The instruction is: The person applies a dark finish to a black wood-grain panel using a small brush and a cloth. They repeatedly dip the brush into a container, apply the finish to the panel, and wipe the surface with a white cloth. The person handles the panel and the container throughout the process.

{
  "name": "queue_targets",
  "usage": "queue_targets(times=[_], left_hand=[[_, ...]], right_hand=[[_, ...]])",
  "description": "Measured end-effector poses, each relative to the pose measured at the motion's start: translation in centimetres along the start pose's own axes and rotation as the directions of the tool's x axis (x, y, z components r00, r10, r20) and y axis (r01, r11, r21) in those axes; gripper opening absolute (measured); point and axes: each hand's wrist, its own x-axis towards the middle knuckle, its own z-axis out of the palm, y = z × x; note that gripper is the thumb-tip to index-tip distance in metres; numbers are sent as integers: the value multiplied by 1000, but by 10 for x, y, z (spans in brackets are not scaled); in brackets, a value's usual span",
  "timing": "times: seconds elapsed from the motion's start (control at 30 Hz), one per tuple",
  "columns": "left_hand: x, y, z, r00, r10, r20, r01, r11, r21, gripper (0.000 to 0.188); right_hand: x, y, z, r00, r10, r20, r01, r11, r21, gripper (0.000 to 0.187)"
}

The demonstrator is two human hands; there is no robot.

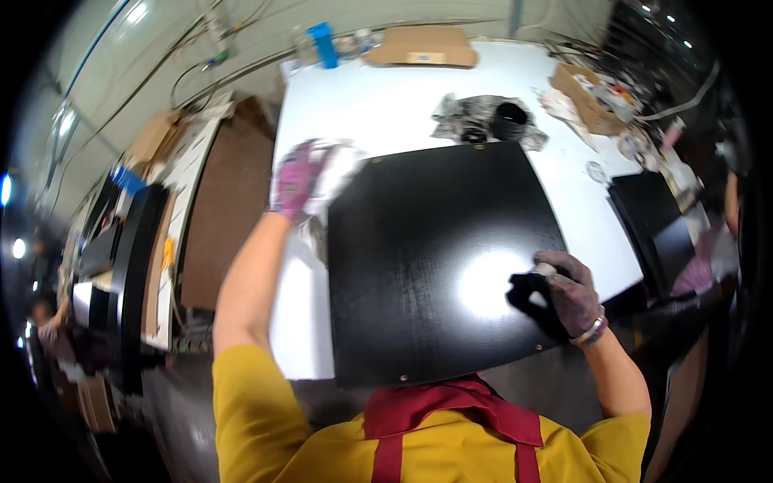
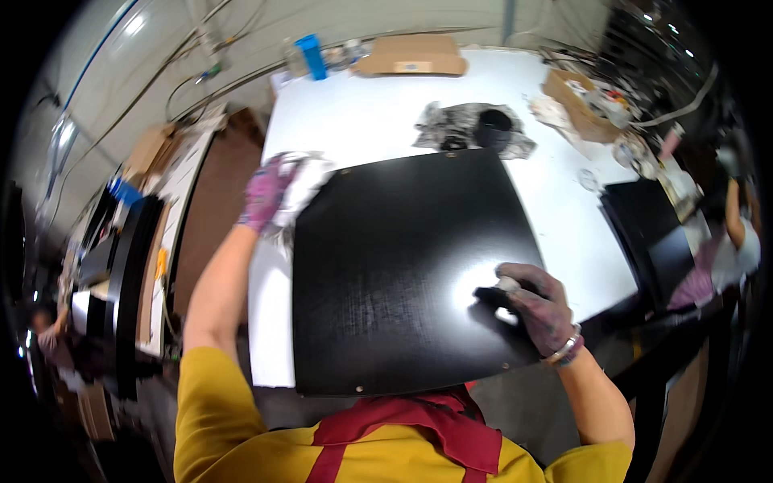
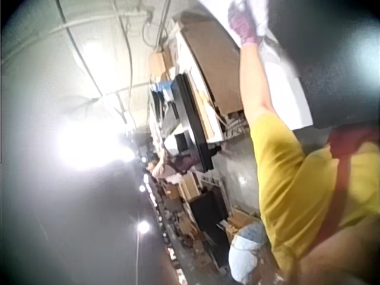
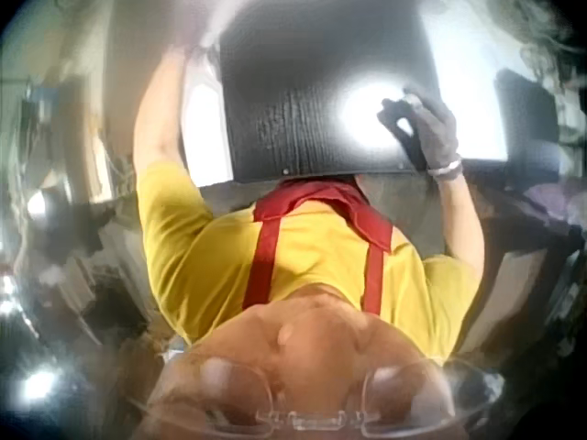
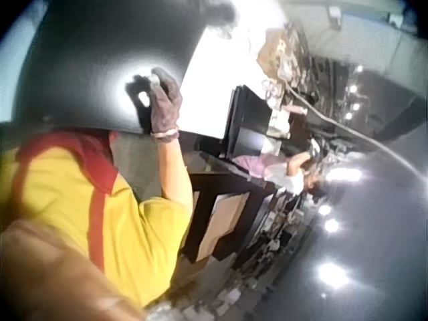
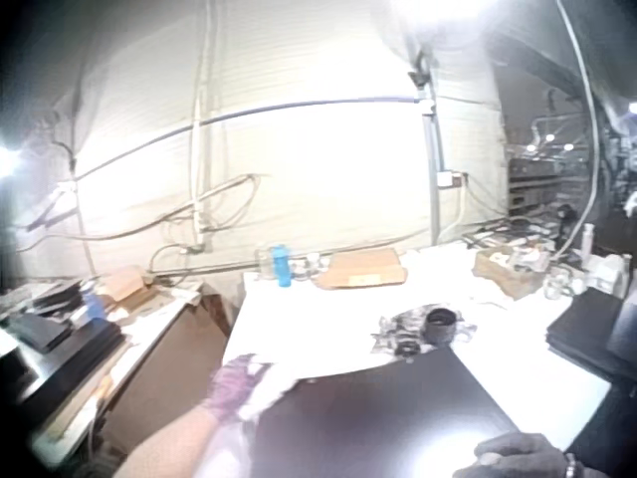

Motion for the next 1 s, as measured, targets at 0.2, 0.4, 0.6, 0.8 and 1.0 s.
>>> queue_targets(times=[0.2,0.4,0.6,0.8,1.0], left_hand=[[10,76,1,964,261,-55,-257,964,66,43],[-36,195,121,613,790,-4,-790,612,-46,46],[89,148,88,914,402,58,-397,855,334,43],[45,244,169,748,643,166,-662,740,117,41],[75,258,166,674,720,165,-738,648,188,42]], right_hand=[[1,6,0,998,0,-63,10,988,156,41],[-35,0,-9,988,69,-138,-38,976,216,38],[-29,-5,-7,992,93,-91,-85,993,87,36],[-36,-2,-13,989,112,-94,-71,932,357,38],[-34,7,-22,996,28,-86,-3,961,275,40]])
